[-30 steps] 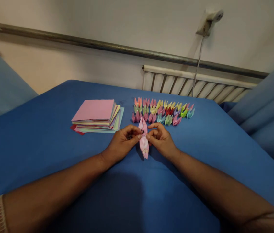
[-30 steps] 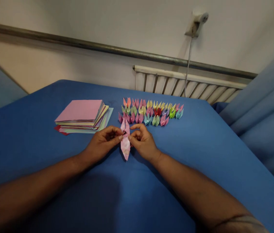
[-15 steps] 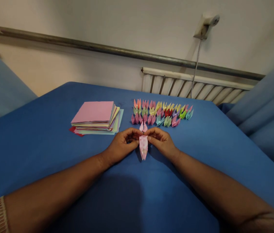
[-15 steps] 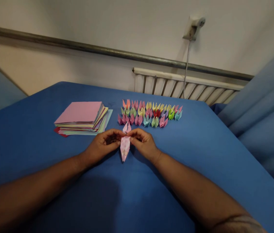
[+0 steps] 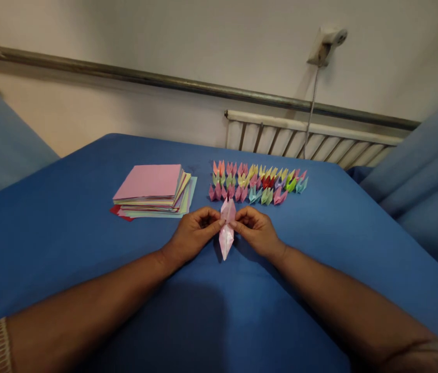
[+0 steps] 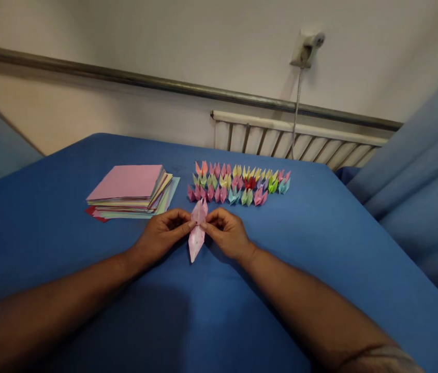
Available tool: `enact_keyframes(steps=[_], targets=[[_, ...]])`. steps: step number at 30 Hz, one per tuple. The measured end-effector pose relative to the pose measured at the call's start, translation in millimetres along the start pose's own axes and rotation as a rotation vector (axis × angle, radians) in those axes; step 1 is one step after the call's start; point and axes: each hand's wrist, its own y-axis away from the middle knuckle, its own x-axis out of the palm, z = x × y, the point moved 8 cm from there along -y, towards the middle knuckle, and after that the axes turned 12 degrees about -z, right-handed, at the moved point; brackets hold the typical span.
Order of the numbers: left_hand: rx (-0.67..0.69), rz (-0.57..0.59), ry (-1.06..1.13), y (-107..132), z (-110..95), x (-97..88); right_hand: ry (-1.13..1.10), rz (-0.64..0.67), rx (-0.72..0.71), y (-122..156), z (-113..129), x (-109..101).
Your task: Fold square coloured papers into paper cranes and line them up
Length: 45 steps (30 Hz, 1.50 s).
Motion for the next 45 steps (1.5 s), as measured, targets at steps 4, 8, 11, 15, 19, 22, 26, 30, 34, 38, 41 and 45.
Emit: enact_keyframes(steps=[4, 8, 11, 15, 19, 22, 26, 30, 34, 38, 41, 45], targets=[[-0.015, -0.062, -0.023, 2, 0, -2.7, -0.065, -0.039, 0.038, -1, 1, 1], [-0.05, -0.097, 0.014, 4, -1, -2.2, -0.142, -0.041, 0.117, 0, -1, 2], [-0.149, -0.082, 0.107, 6, 5, 1.0, -0.116, -0.036, 0.081, 2, 4, 3], [-0.24, -0.009, 0.173, 7, 10, 7.1, -0.075, -0.046, 0.021, 5, 10, 3], [-0.238, 0.009, 0.17, 8, 7, 6.4, -0.09, -0.003, 0.098, 5, 3, 6], [-0.237, 0.037, 0.131, 10, 5, 7.1, -0.041, 0.048, 0.15, 6, -1, 8], [-0.198, 0.063, 0.094, 10, 4, 7.4, -0.002, 0.073, 0.15, 7, 2, 7], [-0.167, 0.093, 0.055, 9, 6, 7.9, -0.018, 0.091, 0.156, 9, 6, 9], [-0.153, 0.093, 0.035, 9, 3, 8.3, -0.014, 0.1, 0.166, 10, 7, 9], [-0.139, 0.088, 0.05, 10, -2, 10.4, 0.023, 0.063, 0.158, 7, 9, 5], [-0.105, 0.064, 0.091, 11, -4, 9.5, 0.023, 0.011, 0.147, 3, 9, 0], [0.084, 0.0, -0.033, 9, -11, 2.5, 0.047, -0.057, 0.112, 1, 8, -4]])
